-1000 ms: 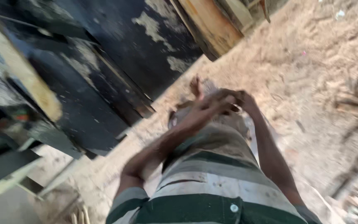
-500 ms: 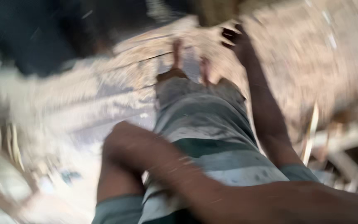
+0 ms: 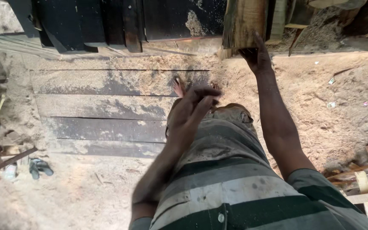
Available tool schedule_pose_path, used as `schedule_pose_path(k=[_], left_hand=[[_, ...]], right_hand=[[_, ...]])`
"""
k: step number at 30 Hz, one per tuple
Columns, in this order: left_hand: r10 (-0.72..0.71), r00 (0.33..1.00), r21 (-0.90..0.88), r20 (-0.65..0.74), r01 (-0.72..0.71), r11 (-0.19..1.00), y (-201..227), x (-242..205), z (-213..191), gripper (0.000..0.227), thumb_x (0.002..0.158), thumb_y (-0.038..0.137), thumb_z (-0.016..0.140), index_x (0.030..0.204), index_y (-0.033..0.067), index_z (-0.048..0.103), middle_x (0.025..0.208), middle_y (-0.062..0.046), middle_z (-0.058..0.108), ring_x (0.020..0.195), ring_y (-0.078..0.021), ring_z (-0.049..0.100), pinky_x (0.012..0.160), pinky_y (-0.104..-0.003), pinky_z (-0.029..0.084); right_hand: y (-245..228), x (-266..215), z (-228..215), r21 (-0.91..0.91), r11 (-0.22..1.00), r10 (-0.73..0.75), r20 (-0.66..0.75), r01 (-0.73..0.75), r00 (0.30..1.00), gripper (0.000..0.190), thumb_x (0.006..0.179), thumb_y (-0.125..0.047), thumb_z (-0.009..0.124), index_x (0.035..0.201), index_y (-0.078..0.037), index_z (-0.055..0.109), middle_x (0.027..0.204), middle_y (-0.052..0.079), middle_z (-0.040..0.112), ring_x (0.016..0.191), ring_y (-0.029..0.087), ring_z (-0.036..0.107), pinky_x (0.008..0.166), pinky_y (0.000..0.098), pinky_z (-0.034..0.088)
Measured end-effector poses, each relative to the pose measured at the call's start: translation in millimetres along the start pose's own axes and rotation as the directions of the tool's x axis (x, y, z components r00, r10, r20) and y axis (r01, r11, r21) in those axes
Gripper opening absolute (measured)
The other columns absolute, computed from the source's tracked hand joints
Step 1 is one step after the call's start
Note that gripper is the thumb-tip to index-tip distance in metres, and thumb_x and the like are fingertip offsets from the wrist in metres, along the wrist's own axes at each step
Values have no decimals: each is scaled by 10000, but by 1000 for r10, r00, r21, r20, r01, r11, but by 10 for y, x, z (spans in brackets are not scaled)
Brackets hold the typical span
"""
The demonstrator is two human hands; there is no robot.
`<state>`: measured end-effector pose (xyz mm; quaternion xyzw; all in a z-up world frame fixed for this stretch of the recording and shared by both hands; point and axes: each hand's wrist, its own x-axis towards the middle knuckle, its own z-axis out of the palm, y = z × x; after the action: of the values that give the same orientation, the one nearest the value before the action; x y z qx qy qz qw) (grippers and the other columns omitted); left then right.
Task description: The person feeds pieces of wood into a sawmill machine by hand and collects the processed wood to the side.
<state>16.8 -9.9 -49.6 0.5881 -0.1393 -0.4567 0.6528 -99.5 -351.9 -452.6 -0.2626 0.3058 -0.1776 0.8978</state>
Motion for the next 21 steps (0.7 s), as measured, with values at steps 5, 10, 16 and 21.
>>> schedule_pose_path(k=[5, 10, 16, 21], left_hand=[[-16, 998, 191, 54, 5, 982, -676, 38, -336, 228, 1029, 215, 623, 1167, 34, 644, 1108, -136, 709, 1015, -219, 712, 915, -337, 611], [138, 990, 260, 31, -142, 955, -970, 99, -937, 238, 1014, 210, 639, 1172, 33, 663, 1121, -150, 723, 1018, -245, 722, 891, -362, 606], [22, 981, 403, -193, 59, 913, -1367, 133, -1623, 288, 985, 275, 681, 1123, 23, 694, 1109, -146, 751, 982, -244, 735, 864, -362, 616], [-133, 964, 296, -229, 200, 934, -1784, 279, -1933, 314, 953, 320, 687, 1095, 41, 714, 1082, -133, 763, 950, -240, 741, 822, -351, 621]], right_hand=[[-25, -29, 302, -28, 984, -170, 191, 178, 967, 845, 773, -434, 923, 1438, -159, 481, 1477, 40, 538, 1234, 266, 664, 1074, 470, 583], [286, -162, 740, -249, 955, -211, -205, 157, 956, 755, 757, -579, 921, 1311, -114, 704, 777, 59, 533, 648, 170, 525, 614, 317, 534], [956, -806, 1169, -970, 240, -717, -204, -38, 667, 880, 694, -513, 960, 1109, 125, 518, 939, 146, 530, 790, 242, 533, 693, 379, 514], [1160, -1277, 1663, -872, -485, -489, 336, 69, 805, 925, 748, -552, 890, 1229, 116, 466, 1137, 210, 508, 1024, 310, 584, 910, 488, 566]])
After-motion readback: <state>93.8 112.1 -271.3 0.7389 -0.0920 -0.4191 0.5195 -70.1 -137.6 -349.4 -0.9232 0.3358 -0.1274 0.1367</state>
